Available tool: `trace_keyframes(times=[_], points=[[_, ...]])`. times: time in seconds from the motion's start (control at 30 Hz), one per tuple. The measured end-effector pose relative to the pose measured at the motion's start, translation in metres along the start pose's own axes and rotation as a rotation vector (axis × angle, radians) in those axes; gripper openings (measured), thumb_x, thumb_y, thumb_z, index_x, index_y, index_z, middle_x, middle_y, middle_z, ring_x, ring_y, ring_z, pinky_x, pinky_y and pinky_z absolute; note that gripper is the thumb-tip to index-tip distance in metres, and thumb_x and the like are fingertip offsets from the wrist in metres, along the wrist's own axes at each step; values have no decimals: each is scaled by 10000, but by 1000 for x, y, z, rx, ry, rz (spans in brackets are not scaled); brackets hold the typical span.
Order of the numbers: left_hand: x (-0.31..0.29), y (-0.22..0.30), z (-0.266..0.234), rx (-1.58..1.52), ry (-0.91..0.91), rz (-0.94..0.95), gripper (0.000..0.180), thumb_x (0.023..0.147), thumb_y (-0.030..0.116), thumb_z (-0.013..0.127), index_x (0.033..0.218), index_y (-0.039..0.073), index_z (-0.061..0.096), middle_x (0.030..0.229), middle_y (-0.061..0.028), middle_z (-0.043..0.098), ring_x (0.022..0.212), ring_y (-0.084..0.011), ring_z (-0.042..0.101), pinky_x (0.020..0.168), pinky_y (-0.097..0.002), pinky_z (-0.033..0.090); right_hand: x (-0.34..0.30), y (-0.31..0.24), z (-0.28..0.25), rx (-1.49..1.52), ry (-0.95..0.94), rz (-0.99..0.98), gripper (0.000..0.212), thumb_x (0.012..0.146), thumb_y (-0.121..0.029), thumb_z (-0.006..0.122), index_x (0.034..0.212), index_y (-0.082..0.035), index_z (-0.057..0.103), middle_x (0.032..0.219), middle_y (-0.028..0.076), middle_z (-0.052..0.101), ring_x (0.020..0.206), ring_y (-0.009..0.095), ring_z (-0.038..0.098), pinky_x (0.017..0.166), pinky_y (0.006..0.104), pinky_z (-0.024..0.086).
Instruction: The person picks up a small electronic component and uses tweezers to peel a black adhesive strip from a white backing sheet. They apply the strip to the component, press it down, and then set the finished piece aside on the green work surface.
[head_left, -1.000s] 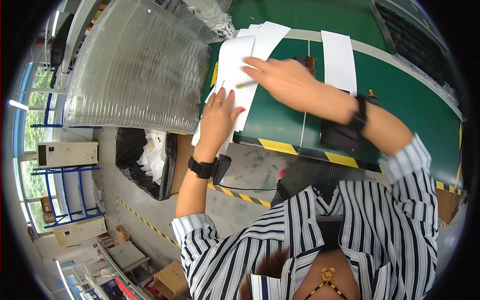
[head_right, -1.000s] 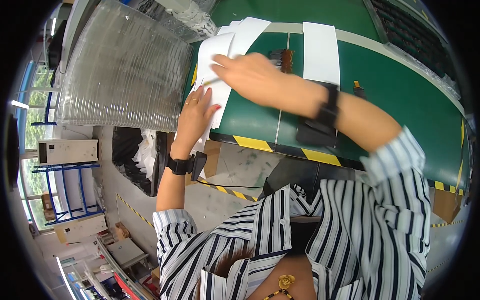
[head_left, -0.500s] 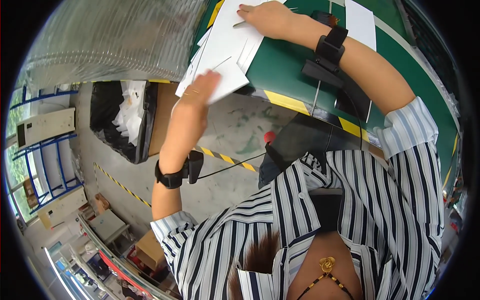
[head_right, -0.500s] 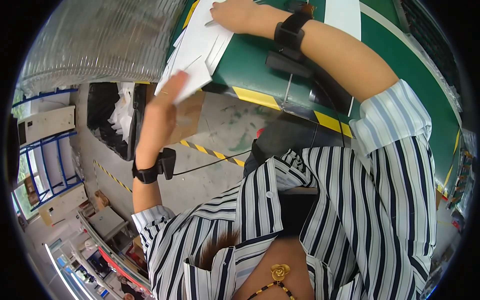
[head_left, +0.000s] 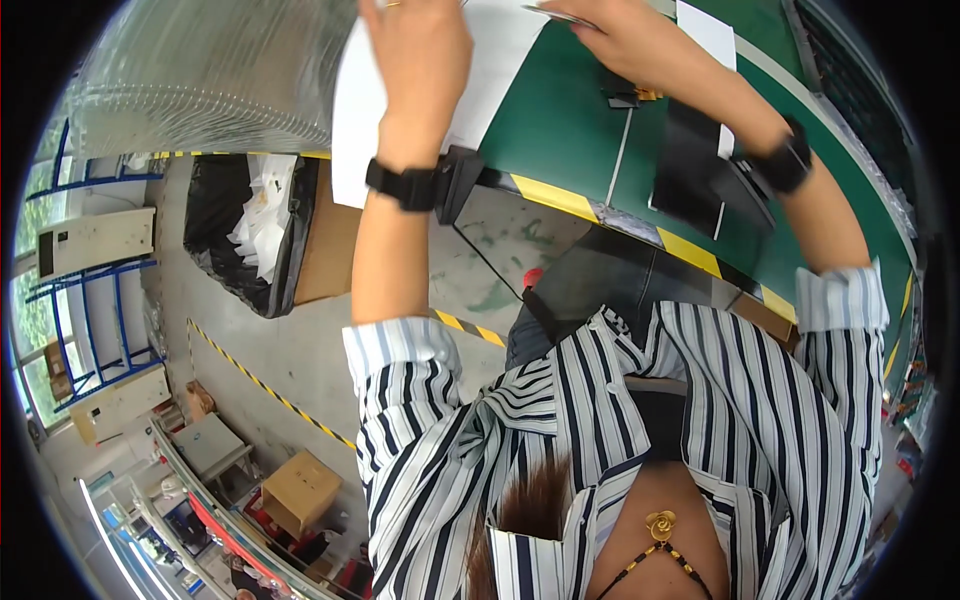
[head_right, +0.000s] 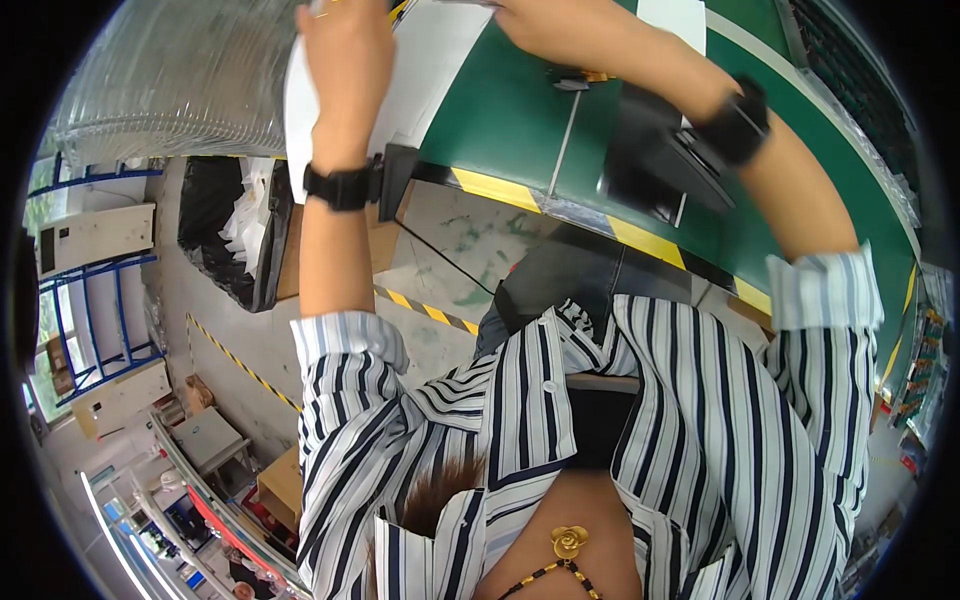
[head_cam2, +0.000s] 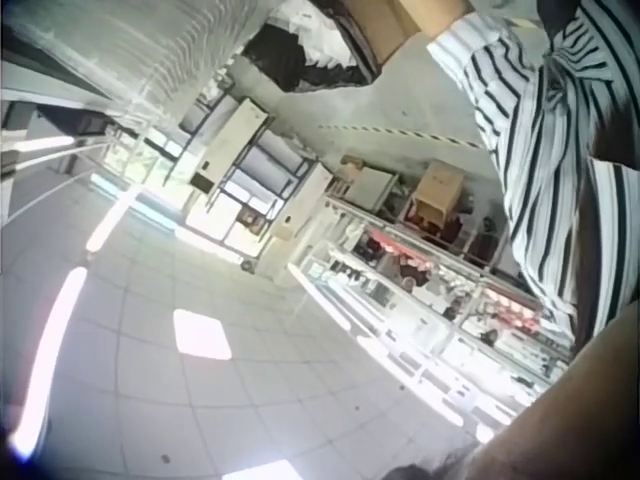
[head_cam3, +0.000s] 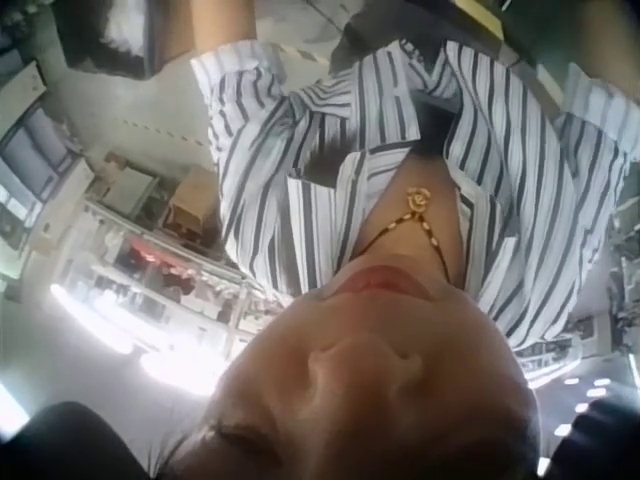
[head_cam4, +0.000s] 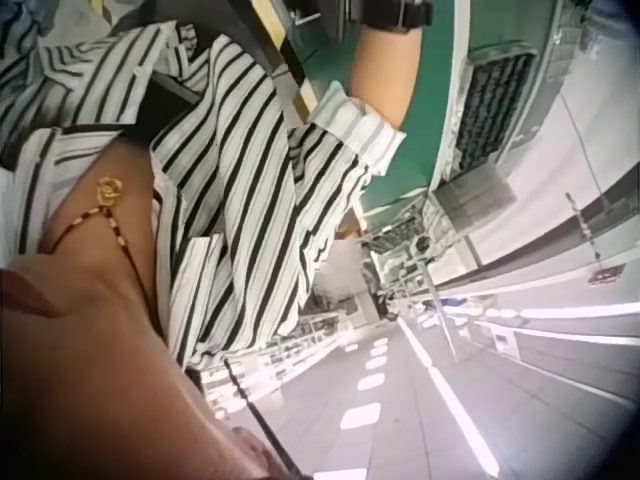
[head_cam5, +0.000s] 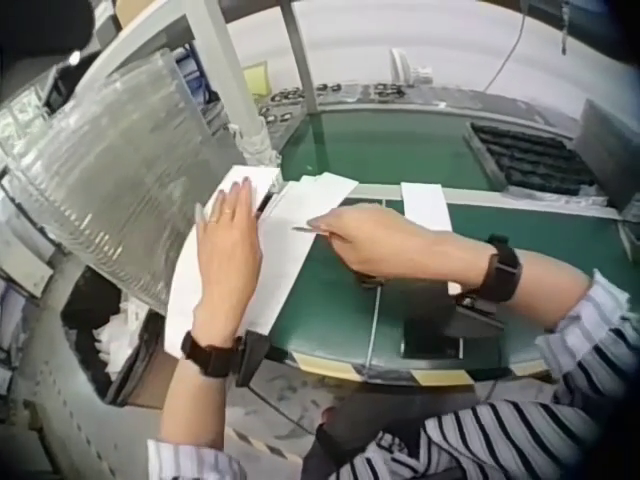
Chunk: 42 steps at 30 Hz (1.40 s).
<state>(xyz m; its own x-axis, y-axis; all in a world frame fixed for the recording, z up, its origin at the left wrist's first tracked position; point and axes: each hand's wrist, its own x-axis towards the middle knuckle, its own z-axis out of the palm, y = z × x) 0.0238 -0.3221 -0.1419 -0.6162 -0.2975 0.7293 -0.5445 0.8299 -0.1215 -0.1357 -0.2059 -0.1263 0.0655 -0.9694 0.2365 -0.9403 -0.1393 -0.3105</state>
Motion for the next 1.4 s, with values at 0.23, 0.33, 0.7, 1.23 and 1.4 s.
trace_keyframes(times=[0.23, 0.33, 0.7, 1.23, 1.4], points=[[-12, -8, 27, -228, -7, 8, 201, 816, 75, 513, 992, 0, 573, 934, -154, 603, 829, -263, 584, 729, -308, 452, -130, -59, -25, 335, -62, 24, 297, 828, -28, 419, 1114, -28, 497, 955, 154, 579, 833, 274, 573, 718, 316, 451], [-14, 1, 14, -608, 128, -122, 203, 814, -25, 465, 979, -11, 582, 951, -129, 607, 816, -234, 580, 712, -281, 444, -159, -50, -31, 602, -66, 286, 271, 862, -87, 395, 1093, -1, 508, 918, 155, 587, 716, 219, 572, 623, 290, 449], [-45, 130, -12, -647, -284, 252, 132, 717, 34, 590, 845, 2, 582, 871, -106, 546, 774, -253, 536, 597, -333, 456, -187, 41, -21, 1136, 610, 731, 285, 912, -240, 390, 901, 15, 517, 876, 131, 587, 616, 124, 543, 535, 220, 444], [-28, 99, 21, -369, -331, 189, 210, 727, 91, 626, 929, 38, 602, 892, -84, 571, 755, -228, 553, 608, -308, 464, -186, 54, -1, 1172, 694, 714, 196, 888, -155, 451, 919, 26, 517, 893, 146, 589, 679, 159, 589, 600, 241, 485], [-28, 96, 20, -435, -287, 240, 155, 715, 60, 624, 863, 28, 590, 893, -77, 588, 762, -221, 564, 612, -297, 467, -188, 52, -2, 1165, 693, 715, 194, 888, -152, 452, 915, 26, 524, 890, 147, 592, 665, 150, 584, 584, 235, 477]])
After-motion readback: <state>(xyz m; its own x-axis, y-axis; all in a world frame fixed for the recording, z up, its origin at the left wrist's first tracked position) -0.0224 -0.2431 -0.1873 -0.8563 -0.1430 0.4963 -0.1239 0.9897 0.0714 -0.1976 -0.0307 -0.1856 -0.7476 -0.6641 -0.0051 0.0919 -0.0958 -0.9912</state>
